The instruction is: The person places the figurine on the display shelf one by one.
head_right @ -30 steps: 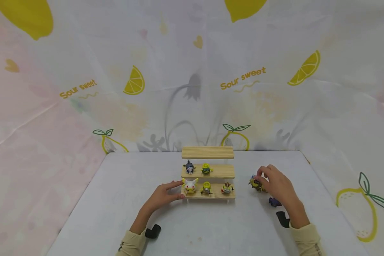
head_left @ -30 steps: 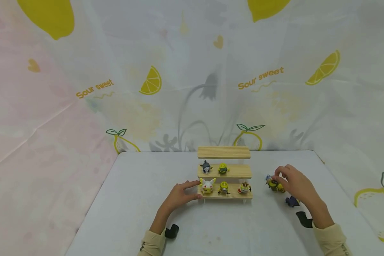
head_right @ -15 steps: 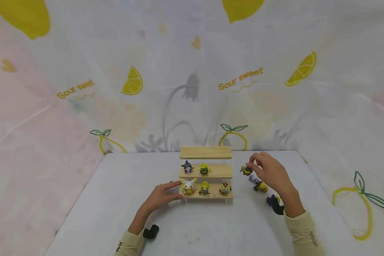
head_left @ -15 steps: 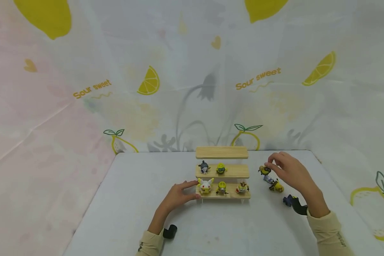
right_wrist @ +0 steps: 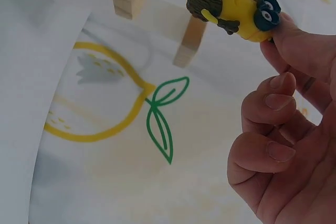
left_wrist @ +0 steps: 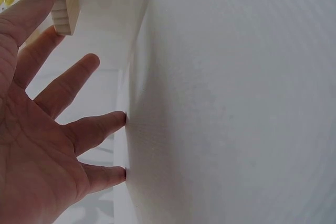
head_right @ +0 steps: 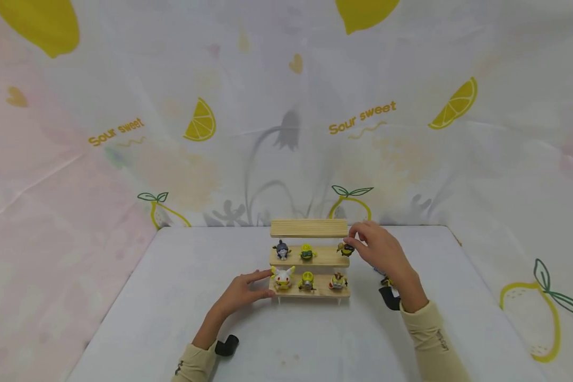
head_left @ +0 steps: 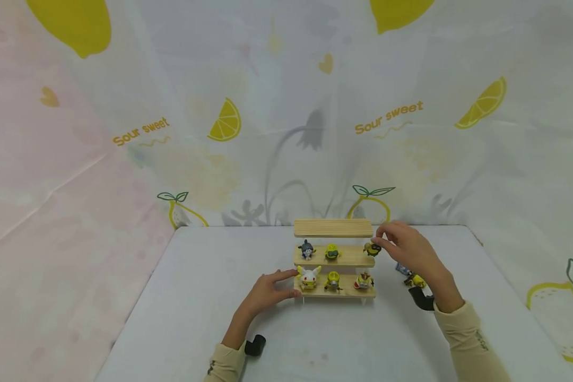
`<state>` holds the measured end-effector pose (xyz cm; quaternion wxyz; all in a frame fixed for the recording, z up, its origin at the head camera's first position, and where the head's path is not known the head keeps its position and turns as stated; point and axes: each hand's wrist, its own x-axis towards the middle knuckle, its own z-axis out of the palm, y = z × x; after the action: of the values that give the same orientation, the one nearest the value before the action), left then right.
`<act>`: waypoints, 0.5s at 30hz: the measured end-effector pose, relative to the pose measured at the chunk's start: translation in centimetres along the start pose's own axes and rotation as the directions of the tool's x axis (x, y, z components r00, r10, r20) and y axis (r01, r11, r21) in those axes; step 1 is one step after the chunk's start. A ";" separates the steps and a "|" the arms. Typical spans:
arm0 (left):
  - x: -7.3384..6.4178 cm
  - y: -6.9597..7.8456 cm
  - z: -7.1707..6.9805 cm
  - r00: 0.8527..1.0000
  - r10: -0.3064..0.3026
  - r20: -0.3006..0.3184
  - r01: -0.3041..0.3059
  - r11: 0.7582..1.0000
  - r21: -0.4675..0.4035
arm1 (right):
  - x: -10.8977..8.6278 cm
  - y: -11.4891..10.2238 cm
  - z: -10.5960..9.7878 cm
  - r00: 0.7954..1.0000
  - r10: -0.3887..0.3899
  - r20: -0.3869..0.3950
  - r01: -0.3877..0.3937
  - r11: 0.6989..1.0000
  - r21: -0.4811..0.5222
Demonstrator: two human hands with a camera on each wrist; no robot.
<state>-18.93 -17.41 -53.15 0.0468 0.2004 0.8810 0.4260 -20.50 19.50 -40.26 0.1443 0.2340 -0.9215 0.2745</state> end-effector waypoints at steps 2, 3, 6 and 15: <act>0.0 0.0 0.0 1.000 -0.003 0.003 0.003 1.000 0.000 | 0.3 -0.1 0.5 1.000 0.005 0.020 -0.005 1.000 0.012; 0.0 0.0 0.0 1.000 -0.004 0.004 0.004 1.000 -0.001 | 0.5 -0.1 0.7 1.000 0.008 0.028 -0.008 1.000 0.014; 0.0 0.1 0.0 1.000 -0.007 0.010 0.007 1.000 -0.004 | 0.7 -0.1 1.1 0.999 0.012 0.038 -0.013 1.000 0.012; 0.0 0.1 -0.1 1.000 -0.007 0.005 0.007 1.000 0.005 | 1.2 -0.1 1.7 1.000 -0.026 0.015 0.026 1.000 0.017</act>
<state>-18.89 -17.42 -52.97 0.0500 0.1986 0.8826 0.4231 -21.72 17.98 -41.09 0.1390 0.2493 -0.9170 0.2786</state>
